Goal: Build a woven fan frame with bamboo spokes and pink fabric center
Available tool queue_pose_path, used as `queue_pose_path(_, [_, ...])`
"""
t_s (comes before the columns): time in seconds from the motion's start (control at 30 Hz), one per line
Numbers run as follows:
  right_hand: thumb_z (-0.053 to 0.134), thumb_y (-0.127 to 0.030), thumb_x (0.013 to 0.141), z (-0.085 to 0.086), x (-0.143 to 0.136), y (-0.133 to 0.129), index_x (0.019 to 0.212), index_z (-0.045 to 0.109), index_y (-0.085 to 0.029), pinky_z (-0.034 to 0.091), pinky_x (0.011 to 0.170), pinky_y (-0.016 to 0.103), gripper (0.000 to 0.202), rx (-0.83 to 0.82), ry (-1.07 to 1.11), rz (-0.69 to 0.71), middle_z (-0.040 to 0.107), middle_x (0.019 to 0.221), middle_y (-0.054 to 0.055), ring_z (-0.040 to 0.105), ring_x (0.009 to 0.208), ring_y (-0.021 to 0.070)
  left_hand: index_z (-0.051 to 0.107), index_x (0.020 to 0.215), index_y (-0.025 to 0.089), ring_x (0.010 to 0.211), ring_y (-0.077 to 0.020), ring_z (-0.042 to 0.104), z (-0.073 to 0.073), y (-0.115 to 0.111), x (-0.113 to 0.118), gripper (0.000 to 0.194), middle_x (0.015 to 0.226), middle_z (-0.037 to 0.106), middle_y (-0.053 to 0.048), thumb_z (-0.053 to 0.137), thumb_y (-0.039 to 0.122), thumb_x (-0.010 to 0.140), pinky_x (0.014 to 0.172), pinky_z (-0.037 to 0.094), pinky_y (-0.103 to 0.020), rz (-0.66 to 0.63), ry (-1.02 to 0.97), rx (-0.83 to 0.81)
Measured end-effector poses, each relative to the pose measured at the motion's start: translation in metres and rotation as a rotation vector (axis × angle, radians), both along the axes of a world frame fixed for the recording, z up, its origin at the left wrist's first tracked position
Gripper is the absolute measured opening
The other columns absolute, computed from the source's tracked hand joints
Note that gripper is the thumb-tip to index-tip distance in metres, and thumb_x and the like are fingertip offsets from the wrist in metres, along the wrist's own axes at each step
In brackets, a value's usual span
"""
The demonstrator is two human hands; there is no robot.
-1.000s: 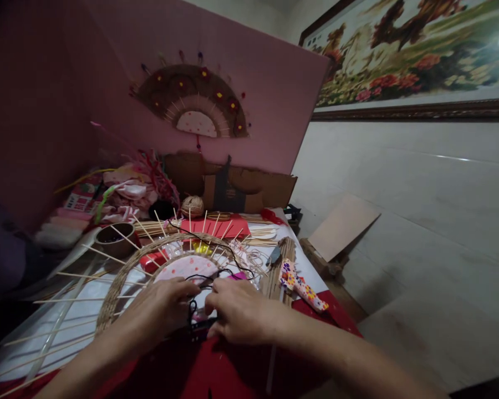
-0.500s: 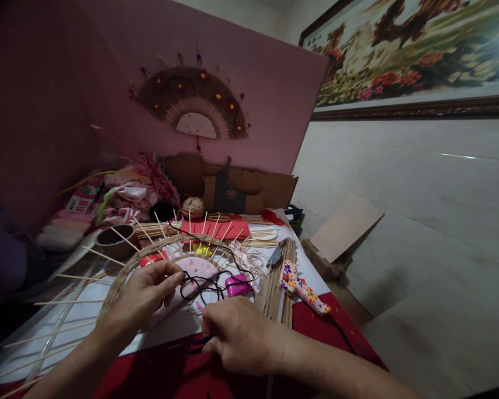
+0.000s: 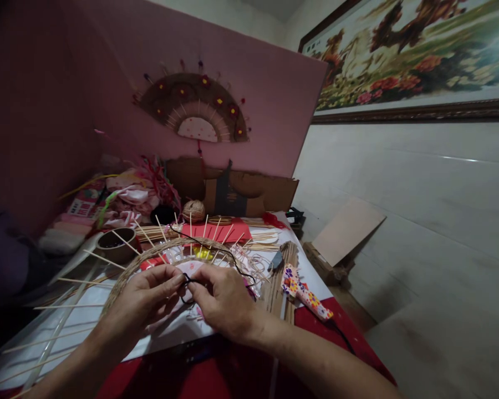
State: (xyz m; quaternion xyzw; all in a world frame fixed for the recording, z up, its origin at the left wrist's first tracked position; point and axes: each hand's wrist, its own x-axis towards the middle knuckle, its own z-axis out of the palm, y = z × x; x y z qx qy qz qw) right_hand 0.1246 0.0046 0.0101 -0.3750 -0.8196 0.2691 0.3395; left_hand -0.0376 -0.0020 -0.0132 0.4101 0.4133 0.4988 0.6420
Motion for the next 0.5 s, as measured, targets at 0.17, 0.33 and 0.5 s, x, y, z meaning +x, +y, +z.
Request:
queue_pose_path(0.17, [0.051, -0.016, 0.084, -0.0054, 0.0004, -0.0008, 0.068, 0.057, -0.014, 0.032, 0.052, 0.021, 0.018, -0.134, 0.064, 0.009, 0.047, 0.058, -0.004, 0.039, 0.055, 0.0074, 0.055, 0.070, 0.017, 0.039, -0.0011, 0.039, -0.0008, 0.0002, -0.0009, 0.022, 0.056, 0.057, 0.004, 0.070, 0.033, 0.069, 0.037, 0.021, -0.013, 0.035, -0.007, 0.026])
queue_pose_path(0.33, [0.054, -0.022, 0.083, -0.0091, 0.0049, 0.0026, 0.077, 0.057, -0.015, 0.036, 0.052, 0.020, 0.010, -0.351, 0.194, 0.089, 0.052, 0.064, -0.003, 0.046, 0.056, 0.0079, 0.053, 0.068, 0.016, 0.038, -0.0013, 0.038, 0.0028, 0.0008, 0.0026, 0.025, 0.051, 0.055, 0.006, 0.071, 0.033, 0.067, 0.036, 0.021, -0.013, 0.038, -0.001, 0.008])
queue_pose_path(0.5, [0.053, -0.028, 0.084, -0.0105, 0.0061, 0.0076, 0.075, 0.053, -0.016, 0.032, 0.043, 0.018, 0.015, -0.422, 0.221, 0.073, 0.048, 0.057, -0.004, 0.041, 0.047, 0.0065, 0.051, 0.066, 0.016, 0.035, -0.0005, 0.032, 0.0079, -0.0018, 0.0060, 0.026, 0.048, 0.051, 0.008, 0.069, 0.035, 0.068, 0.035, 0.018, -0.013, 0.047, 0.044, 0.031])
